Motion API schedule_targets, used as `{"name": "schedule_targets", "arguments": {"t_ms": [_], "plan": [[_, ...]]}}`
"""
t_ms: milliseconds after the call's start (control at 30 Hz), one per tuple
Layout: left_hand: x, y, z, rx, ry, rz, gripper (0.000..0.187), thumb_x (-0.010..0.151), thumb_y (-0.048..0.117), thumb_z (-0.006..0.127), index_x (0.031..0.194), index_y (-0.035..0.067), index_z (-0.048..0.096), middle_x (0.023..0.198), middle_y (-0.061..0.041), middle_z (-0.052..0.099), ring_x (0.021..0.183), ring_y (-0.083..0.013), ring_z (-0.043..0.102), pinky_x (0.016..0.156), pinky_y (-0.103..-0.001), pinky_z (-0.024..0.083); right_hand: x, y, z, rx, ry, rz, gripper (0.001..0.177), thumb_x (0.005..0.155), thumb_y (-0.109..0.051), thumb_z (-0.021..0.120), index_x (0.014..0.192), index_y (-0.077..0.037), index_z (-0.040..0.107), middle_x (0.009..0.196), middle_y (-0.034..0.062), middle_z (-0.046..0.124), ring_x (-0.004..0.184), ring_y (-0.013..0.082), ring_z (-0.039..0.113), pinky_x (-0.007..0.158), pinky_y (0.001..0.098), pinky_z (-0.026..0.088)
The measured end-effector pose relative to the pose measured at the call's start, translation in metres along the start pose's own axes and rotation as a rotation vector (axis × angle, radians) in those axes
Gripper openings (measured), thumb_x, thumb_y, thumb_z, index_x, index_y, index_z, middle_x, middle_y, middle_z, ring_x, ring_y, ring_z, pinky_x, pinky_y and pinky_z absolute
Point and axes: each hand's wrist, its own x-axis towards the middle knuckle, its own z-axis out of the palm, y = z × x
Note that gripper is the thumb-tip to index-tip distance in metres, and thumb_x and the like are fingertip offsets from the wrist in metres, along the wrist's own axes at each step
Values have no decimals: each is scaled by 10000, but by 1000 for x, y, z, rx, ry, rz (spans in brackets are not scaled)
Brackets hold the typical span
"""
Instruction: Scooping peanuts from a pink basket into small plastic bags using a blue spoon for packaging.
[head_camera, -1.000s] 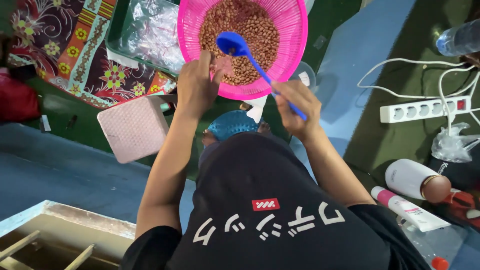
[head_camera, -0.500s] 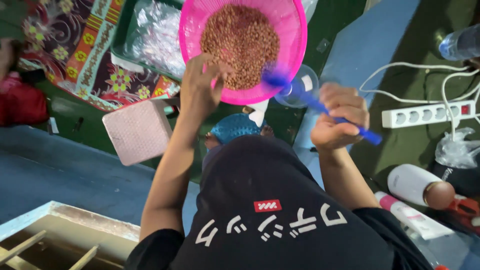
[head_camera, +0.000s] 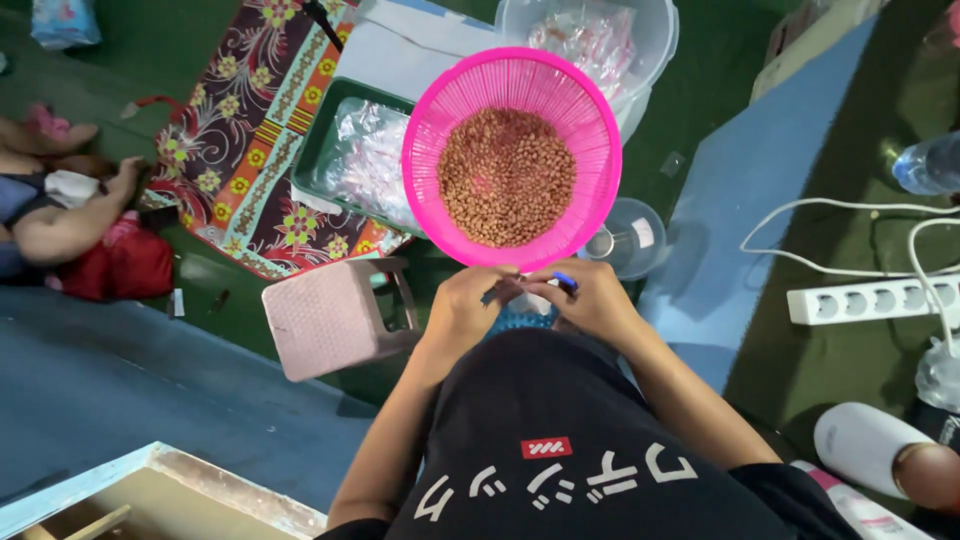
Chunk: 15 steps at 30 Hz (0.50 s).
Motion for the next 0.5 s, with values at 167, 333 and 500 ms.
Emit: {"name": "schedule_targets", "arguments": {"t_ms": [167,333,500], "plan": [[-7,-5,9,-11,-60,-95,73,906,174,787,977,164,776,916,-41,764,893,-269,733,783,-377,600,2,8,-3,5,-16,-64,124,862,-138,821,981,-104,810,921,120,793,845,371,745,760,428,586],[-7,2,15,32,-70,-117,82,904,192,785,977,158,798,869,-42,716,862,-260,708,768,-370,601,3,14,-8,-6,-58,-91,93,862,-135,820,955,-143,817,898,70,791,827,328,749,745,390,590],[-9,11,30,72,-106,-156,17,905,140,764,893,136,775,828,-38,664,828,-263,689,729,-362,589,0,26,-20,-59,-103,-151,63,878,-159,812,922,-123,782,896,72,776,844,337,739,754,405,589]]}}
